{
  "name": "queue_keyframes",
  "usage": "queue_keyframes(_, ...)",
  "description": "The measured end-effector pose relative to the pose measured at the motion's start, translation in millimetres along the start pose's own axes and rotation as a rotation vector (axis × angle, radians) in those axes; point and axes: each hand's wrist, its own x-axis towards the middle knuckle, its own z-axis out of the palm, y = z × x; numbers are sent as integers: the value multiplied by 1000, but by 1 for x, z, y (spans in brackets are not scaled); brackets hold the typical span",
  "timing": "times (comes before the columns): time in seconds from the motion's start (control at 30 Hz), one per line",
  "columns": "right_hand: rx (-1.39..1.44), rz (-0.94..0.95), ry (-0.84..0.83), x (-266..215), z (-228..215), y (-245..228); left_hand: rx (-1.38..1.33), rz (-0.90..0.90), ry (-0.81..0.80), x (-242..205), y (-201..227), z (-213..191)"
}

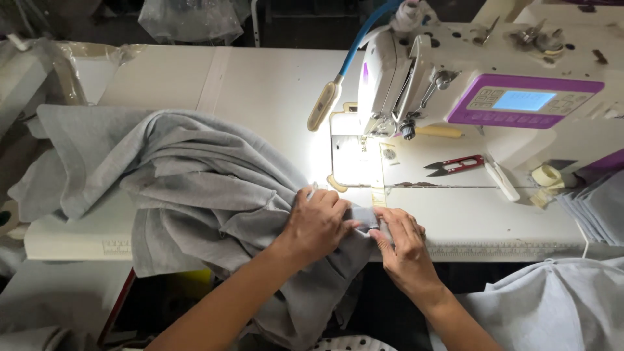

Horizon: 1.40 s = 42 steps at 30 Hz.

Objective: Trimming loose threads and adjusting fabric on a sewing machine using thread nippers.

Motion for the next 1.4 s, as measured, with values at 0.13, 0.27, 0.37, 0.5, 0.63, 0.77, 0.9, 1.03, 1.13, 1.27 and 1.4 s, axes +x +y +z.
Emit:
queue_keyframes(0.13, -12, -36, 42, 1, 4, 0, -33, -11, -25, 4, -12, 19)
queue_keyframes(0.27, 73, -17, 13, 6, 18, 15, -298, 143, 73, 11, -23, 7)
queue_keyframes(0.37, 254, -84, -193, 25, 2, 11, -443, 265, 110, 17, -19, -29)
queue_keyframes(0.5, 586, -396, -314, 36, -8, -7, -492, 102, 105, 22, -19, -64)
queue_keyframes(0.63, 936, 1049, -917, 0, -40, -36, -491, 78, 58, 43, -35, -54)
queue_keyframes(0.77, 1171, 1079, -686, 28, -35, -25, -173, 14, -138, 72, -61, 1)
queue_keyframes(0.9, 470, 706, -671, 4, -1, 42, -39, 175, 150, 97, -88, 73)
queue_keyframes(1.03, 551, 794, -704, 63, -36, 22, -37, 172, 132, 112, -86, 70)
queue_keyframes(1.13, 250, 721, -426, 75, -22, 44, -35, 150, 147, 122, -93, 61)
queue_keyframes(1.27, 24, -165, -62, 98, 3, 49, -325, 324, 140, 122, -90, 42)
queue_keyframes(1.4, -189, -326, -93, 95, 18, 48, -75, 356, -5, 112, -87, 33)
